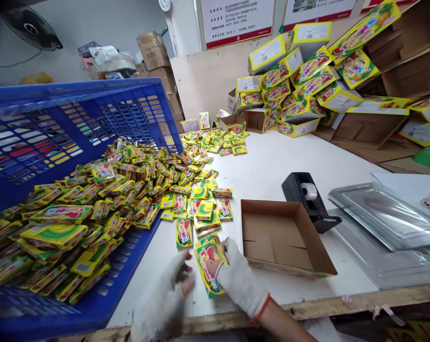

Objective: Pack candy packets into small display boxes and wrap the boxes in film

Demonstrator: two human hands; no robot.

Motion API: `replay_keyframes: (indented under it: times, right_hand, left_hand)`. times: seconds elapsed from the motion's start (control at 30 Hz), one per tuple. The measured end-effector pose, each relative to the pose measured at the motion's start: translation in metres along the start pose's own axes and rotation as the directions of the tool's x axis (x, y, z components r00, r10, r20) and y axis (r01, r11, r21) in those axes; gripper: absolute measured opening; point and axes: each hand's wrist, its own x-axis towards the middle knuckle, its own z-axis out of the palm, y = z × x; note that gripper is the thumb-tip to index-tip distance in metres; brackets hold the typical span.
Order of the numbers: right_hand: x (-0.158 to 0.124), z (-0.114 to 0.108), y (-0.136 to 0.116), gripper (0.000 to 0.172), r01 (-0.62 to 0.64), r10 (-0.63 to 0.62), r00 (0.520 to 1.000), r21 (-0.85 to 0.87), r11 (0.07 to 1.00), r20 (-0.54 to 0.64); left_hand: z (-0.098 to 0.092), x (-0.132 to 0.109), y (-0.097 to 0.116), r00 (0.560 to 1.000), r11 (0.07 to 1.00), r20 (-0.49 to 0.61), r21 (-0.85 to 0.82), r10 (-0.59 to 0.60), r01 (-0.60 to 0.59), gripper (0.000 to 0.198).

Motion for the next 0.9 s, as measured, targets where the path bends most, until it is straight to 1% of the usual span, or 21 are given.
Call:
replay_keyframes:
  times: [0.03, 0.07, 0.13, 0.17, 0.2, 0.23, 0.27, 0.33, 0.37, 0.43, 0.47, 0.5, 0.53, 0.57, 0.6, 0.63, 0.7, 0.73, 0.8, 0.87, 0.9]
  right_hand:
    - [-0.001, -0.003, -0.001, 0.056, 0.008, -0.017, 0.999, -0.236, 0.972, -0.036]
    - [-0.002, -0.005, -0.002, 0.054, 0.019, -0.039, 0.999, -0.448, 0.894, -0.037]
    - [-0.004, -0.004, 0.000, 0.046, 0.067, -0.057, 0.998, -0.709, 0.702, 0.038]
    - [-0.004, -0.002, 0.001, 0.041, 0.083, -0.037, 0.996, -0.758, 0.647, 0.078]
    - [-0.003, -0.001, 0.003, 0.036, 0.083, -0.010, 0.995, -0.761, 0.643, 0.100]
    - [-0.002, 0.000, 0.004, 0.035, 0.064, 0.013, 0.995, -0.717, 0.695, 0.101]
    - [0.000, -0.001, 0.005, 0.037, 0.041, 0.027, 0.994, -0.610, 0.791, 0.103]
    - [0.005, -0.003, 0.004, 0.047, 0.032, 0.004, 0.986, -0.217, 0.976, 0.164]
    - [0.007, -0.004, 0.003, 0.052, 0.041, -0.045, 0.977, 0.020, 0.999, 0.210]
    - [0.008, -0.006, -0.001, 0.060, 0.063, -0.175, 0.949, 0.388, 0.919, 0.261]
    - [0.008, -0.006, -0.003, 0.063, 0.065, -0.213, 0.941, 0.478, 0.876, 0.263]
    - [0.006, -0.006, -0.005, 0.064, 0.068, -0.219, 0.942, 0.497, 0.865, 0.253]
    - [0.003, -0.006, -0.007, 0.065, 0.082, -0.202, 0.952, 0.442, 0.893, 0.232]
    - [0.000, -0.005, -0.008, 0.064, 0.103, -0.171, 0.965, 0.315, 0.943, 0.197]
    - [-0.003, -0.004, -0.008, 0.061, 0.124, -0.143, 0.977, 0.126, 0.984, 0.155]
    - [-0.005, -0.003, -0.007, 0.058, 0.139, -0.128, 0.985, -0.096, 0.986, 0.116]
    - [-0.008, 0.000, -0.002, 0.055, 0.146, -0.122, 0.989, -0.487, 0.861, 0.081]
    - [-0.007, 0.002, 0.001, 0.057, 0.149, -0.117, 0.989, -0.611, 0.777, 0.092]
    - [-0.004, 0.002, 0.008, 0.062, 0.176, -0.108, 0.984, -0.739, 0.650, 0.139]
    - [-0.001, 0.000, 0.014, 0.064, 0.232, -0.116, 0.972, -0.772, 0.592, 0.204]
    - [-0.001, -0.002, 0.017, 0.064, 0.270, -0.122, 0.962, -0.770, 0.579, 0.246]
  left_hand:
    - [-0.010, 0.013, 0.000, 0.991, 1.000, -0.133, 0.005, -0.023, 0.024, 0.065]
    - [-0.020, 0.029, 0.000, 0.955, 0.999, -0.295, 0.034, -0.025, 0.036, 0.065]
    - [-0.032, 0.062, -0.002, 0.924, 0.995, -0.378, 0.049, -0.057, 0.081, 0.072]
    - [-0.033, 0.076, -0.002, 0.924, 0.995, -0.375, 0.044, -0.068, 0.091, 0.073]
    - [-0.033, 0.087, -0.003, 0.937, 0.996, -0.342, 0.024, -0.076, 0.090, 0.072]
    - [-0.030, 0.094, -0.002, 0.952, 0.997, -0.298, -0.006, -0.075, 0.076, 0.068]
    - [-0.026, 0.096, -0.001, 0.968, 0.998, -0.243, -0.044, -0.063, 0.054, 0.063]
    - [-0.017, 0.088, 0.003, 0.990, 0.993, -0.138, -0.114, -0.012, -0.004, 0.054]
    - [-0.014, 0.079, 0.006, 0.995, 0.990, -0.093, -0.134, 0.019, -0.031, 0.052]
    - [-0.010, 0.059, 0.011, 0.997, 0.988, -0.017, -0.133, 0.071, -0.072, 0.050]
    - [-0.010, 0.051, 0.014, 0.996, 0.990, 0.006, -0.114, 0.087, -0.085, 0.050]
    - [-0.011, 0.047, 0.018, 0.995, 0.992, 0.010, -0.088, 0.096, -0.095, 0.053]
    - [-0.012, 0.046, 0.021, 0.995, 0.993, -0.008, -0.055, 0.102, -0.102, 0.058]
    - [-0.013, 0.051, 0.025, 0.993, 0.994, -0.042, -0.017, 0.111, -0.112, 0.062]
    - [-0.013, 0.060, 0.029, 0.988, 0.992, -0.086, 0.028, 0.129, -0.127, 0.062]
    - [-0.011, 0.073, 0.034, 0.979, 0.986, -0.129, 0.078, 0.157, -0.148, 0.058]
    - [-0.003, 0.104, 0.043, 0.956, 0.955, -0.151, 0.197, 0.251, -0.220, 0.043]
    - [0.003, 0.120, 0.047, 0.945, 0.933, -0.134, 0.252, 0.298, -0.258, 0.044]
    - [0.013, 0.144, 0.055, 0.935, 0.895, -0.086, 0.332, 0.344, -0.299, 0.035]
    - [0.015, 0.154, 0.060, 0.933, 0.876, -0.072, 0.375, 0.354, -0.303, 0.013]
    - [0.011, 0.153, 0.060, 0.930, 0.873, -0.089, 0.384, 0.357, -0.299, 0.009]
